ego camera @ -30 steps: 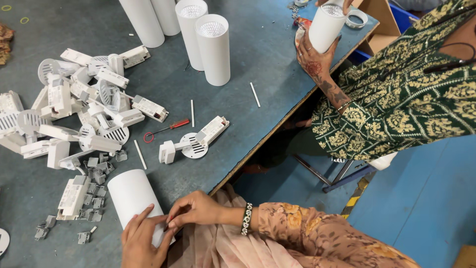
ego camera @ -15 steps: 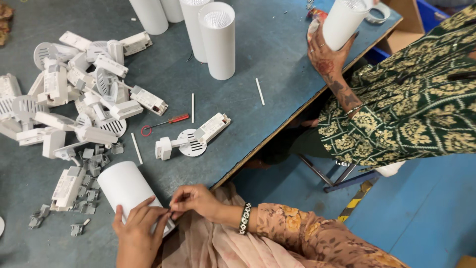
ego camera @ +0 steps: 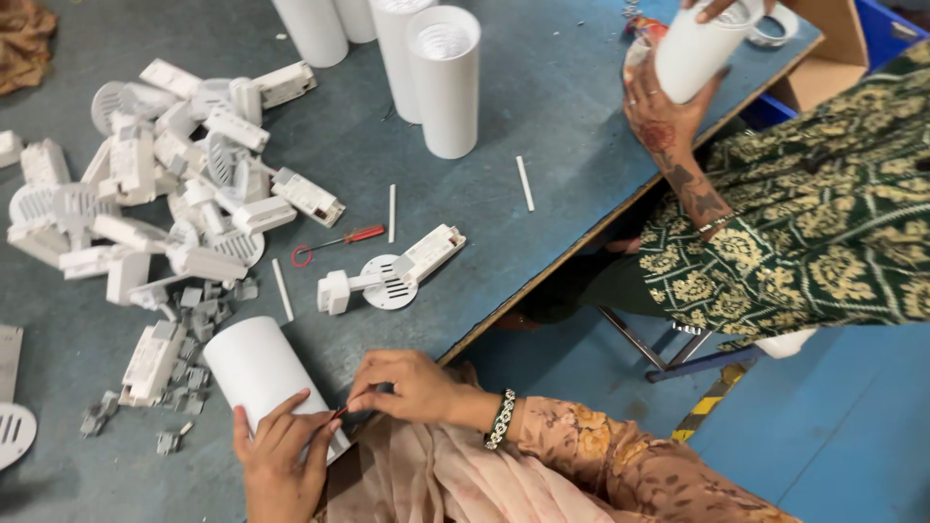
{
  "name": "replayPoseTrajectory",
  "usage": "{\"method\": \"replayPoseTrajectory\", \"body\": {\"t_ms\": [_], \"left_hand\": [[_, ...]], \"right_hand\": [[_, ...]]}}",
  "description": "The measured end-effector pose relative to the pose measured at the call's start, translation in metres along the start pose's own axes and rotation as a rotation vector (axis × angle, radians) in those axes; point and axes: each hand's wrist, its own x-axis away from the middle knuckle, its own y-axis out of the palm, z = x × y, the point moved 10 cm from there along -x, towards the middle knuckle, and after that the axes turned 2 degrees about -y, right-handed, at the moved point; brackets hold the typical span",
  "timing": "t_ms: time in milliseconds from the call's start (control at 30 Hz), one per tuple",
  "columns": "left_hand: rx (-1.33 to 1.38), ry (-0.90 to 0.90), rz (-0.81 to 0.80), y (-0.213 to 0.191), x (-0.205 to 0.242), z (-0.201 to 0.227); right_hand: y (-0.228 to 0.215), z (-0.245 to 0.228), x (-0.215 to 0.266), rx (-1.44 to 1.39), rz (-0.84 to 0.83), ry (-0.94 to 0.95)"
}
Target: The person assembles white cylindrical light fixtures by inserting internal components into the cylinder and securing them with a screwdriver. They handle multiple parts, including the cylinder, internal mechanisms, and small fasteners, and place completed units aside.
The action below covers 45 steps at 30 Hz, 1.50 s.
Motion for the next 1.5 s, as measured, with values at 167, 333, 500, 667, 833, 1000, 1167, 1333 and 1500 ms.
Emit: {"method": "replayPoseTrajectory", "body": {"t_ms": [167, 333, 500, 667, 833, 1000, 1167, 1333, 1500], "left_hand": [[0.097, -0.058, 0.007, -0.013, -0.001, 0.004], [0.071, -0.027, 0.014, -0.009, -0.011, 0.024], [0.080, -0.022, 0.026, -0.010, -0.017, 0.033], [0.081, -0.039, 0.003, -0.007, -0.020, 0.032], [0.114, -0.063, 0.071, -0.020, -0.014, 0.025], [0.126, -0.075, 0.091, -0.020, -0.012, 0.025], [0.181, -0.094, 0.138, -0.027, -0.007, 0.017], [0.190, -0.088, 0.140, -0.022, -0.007, 0.014], [0.192, -0.078, 0.155, -0.026, -0.007, 0.016]], "right_hand": [[0.007, 0.019, -0.009, -0.052, -0.022, 0.059], [0.009, 0.046, -0.004, -0.310, 0.036, 0.157], [0.018, 0.073, 0.002, -0.543, 0.087, 0.297], [-0.065, 0.083, -0.017, -0.510, 0.495, 0.257], [-0.121, 0.013, -0.044, 0.483, 0.414, -0.070], [-0.087, 0.012, -0.087, 0.914, 0.052, -0.066], [-0.136, 0.016, -0.094, 0.948, -0.053, 0.041], [-0.144, 0.024, -0.080, 1.054, -0.278, 0.132], [-0.142, 0.028, -0.068, 0.952, -0.240, 0.405]]}}
